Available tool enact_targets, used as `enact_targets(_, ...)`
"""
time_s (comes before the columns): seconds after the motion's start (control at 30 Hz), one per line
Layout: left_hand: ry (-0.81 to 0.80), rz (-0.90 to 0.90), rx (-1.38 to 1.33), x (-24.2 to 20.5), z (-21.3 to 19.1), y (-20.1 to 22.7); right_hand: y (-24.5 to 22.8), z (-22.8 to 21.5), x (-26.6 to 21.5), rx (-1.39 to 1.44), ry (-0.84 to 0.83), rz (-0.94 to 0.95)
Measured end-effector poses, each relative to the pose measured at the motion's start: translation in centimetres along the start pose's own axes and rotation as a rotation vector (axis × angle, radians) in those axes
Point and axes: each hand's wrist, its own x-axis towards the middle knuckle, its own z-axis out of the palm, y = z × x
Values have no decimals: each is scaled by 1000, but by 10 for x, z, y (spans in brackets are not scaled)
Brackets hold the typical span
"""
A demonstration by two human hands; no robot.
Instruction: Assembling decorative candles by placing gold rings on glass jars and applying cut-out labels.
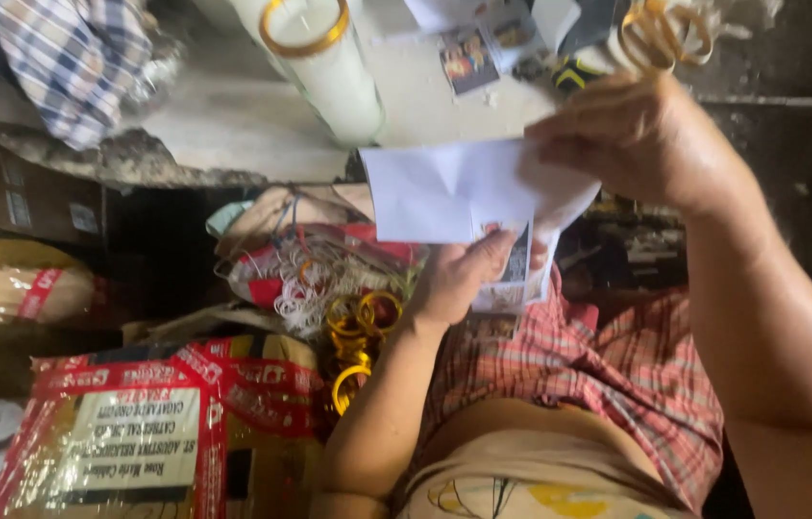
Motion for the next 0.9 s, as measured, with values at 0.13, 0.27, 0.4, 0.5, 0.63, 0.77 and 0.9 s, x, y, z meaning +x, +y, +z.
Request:
enact_targets(0.13, 35, 24, -50, 2, 0, -1, -13, 5, 0, -29, 169, 102)
enact_targets(0.27, 213, 575, 519, 30, -10, -46, -46, 20, -24, -131, 533, 58)
enact_targets(0.4, -47, 218, -773, 14, 5, 29, -61, 71, -87, 329, 447, 478)
enact_targets(0.5, -107, 245, -935, 30, 10, 12, -41, 111, -142, 711, 125, 655)
enact_targets(0.63, 1, 224, -971, 51, 17, -7, -46, 137, -181, 1014, 205, 979)
enact_targets(0.77, -218, 467, -863, 53, 16, -9, -46, 141, -188, 1048, 316, 952)
enact_targets(0.9, 123, 445, -831, 37, 65, -14, -44, 156, -190, 1010, 386, 899)
